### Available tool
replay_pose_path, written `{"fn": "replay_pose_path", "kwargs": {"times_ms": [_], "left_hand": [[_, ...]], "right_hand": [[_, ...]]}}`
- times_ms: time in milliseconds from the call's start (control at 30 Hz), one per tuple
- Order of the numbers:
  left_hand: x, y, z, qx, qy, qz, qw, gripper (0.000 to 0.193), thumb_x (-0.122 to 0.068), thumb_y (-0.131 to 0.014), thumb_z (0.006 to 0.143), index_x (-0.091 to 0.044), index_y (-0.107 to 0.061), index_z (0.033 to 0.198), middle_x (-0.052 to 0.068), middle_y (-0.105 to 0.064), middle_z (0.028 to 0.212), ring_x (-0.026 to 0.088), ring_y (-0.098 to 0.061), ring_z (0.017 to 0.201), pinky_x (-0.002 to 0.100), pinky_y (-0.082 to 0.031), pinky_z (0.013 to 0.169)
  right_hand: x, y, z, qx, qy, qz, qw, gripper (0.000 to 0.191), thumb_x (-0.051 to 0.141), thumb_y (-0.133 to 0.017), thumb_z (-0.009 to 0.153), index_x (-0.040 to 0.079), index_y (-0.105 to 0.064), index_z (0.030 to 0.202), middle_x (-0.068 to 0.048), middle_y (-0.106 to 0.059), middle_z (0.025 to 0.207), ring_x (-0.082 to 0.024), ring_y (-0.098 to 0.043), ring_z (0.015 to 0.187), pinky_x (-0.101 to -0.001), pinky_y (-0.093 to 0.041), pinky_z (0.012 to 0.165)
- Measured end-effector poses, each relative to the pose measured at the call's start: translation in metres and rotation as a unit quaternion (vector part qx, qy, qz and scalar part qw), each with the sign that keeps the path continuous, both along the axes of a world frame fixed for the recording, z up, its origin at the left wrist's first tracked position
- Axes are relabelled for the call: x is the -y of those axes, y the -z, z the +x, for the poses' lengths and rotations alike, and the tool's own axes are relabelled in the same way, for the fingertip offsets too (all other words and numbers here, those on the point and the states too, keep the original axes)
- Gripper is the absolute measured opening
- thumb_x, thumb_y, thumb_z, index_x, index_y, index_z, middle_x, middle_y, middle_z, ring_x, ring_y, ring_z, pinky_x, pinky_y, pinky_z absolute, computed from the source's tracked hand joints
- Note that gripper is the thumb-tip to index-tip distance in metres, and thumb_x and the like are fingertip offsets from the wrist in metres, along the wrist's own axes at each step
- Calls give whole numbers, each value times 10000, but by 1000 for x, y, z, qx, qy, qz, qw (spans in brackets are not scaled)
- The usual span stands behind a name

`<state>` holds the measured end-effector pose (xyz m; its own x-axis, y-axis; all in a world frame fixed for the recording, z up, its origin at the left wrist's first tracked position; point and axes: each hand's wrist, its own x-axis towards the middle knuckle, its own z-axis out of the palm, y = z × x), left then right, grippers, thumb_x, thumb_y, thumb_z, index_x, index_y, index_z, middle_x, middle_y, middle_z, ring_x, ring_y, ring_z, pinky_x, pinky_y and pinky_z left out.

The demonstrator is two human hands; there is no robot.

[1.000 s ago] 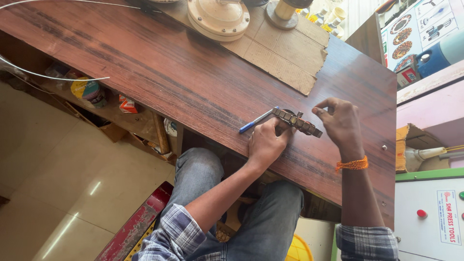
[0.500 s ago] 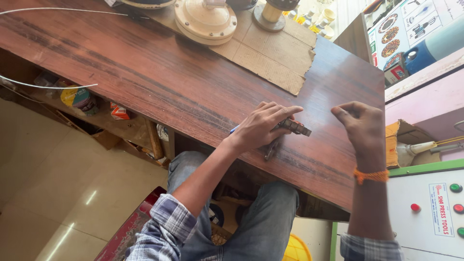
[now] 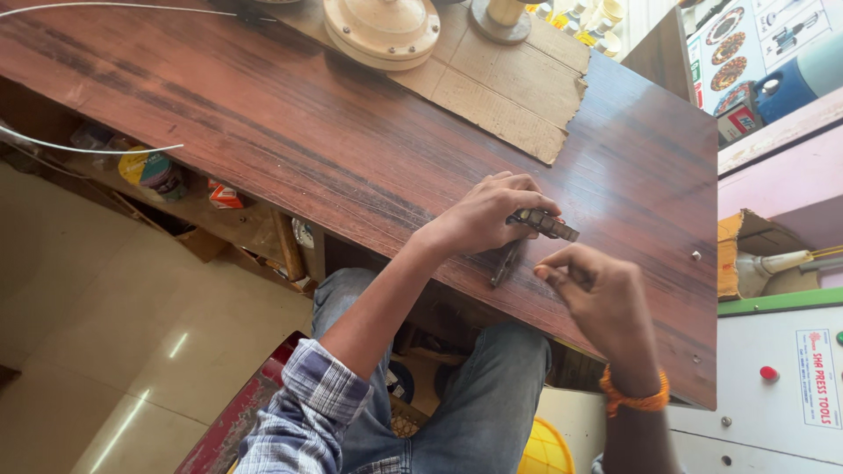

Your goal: The person sits at a workbench and repeatedly adjusts a small motor stator with copper windings, using a pen to probe and align the windings. They rotate the stator, check alignment, and continue fine-tuning the internal components throughout the clip.

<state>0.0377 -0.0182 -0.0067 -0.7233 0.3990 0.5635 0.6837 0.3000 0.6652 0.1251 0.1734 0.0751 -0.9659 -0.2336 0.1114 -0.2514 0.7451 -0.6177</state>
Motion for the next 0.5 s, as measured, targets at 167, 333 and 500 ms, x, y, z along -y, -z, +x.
{"fn": "replay_pose_path", "kwargs": {"times_ms": [167, 333, 500], "left_hand": [[3, 0, 0, 5, 15, 32, 999, 414, -98, -810, 800, -206, -722, 1190, 11, -677, 1151, 248, -613, 1180, 418, -469, 1066], [4, -3, 0, 73, 24, 44, 996, 431, -74, -836, 765, -194, -697, 1155, 48, -566, 1164, 225, -619, 1131, 377, -534, 1002], [4, -2, 9, -9, 17, 58, 998, 597, -67, -797, 849, -240, -604, 1387, 6, -551, 1223, 232, -559, 1231, 386, -513, 1095]], "right_hand": [[5, 44, 2, -107, -43, 60, 991, 72, 118, -738, 884, 72, -758, 936, -116, -666, 669, -172, -631, 533, -337, -490, 549], [-5, 72, -1, -122, -57, 78, 988, 92, 99, -679, 906, 90, -754, 957, -155, -714, 743, -291, -711, 648, -395, -527, 605], [-12, 82, 8, -122, -43, 61, 990, 92, 71, -674, 877, 77, -743, 937, -163, -704, 741, -284, -719, 645, -399, -541, 621]]}}
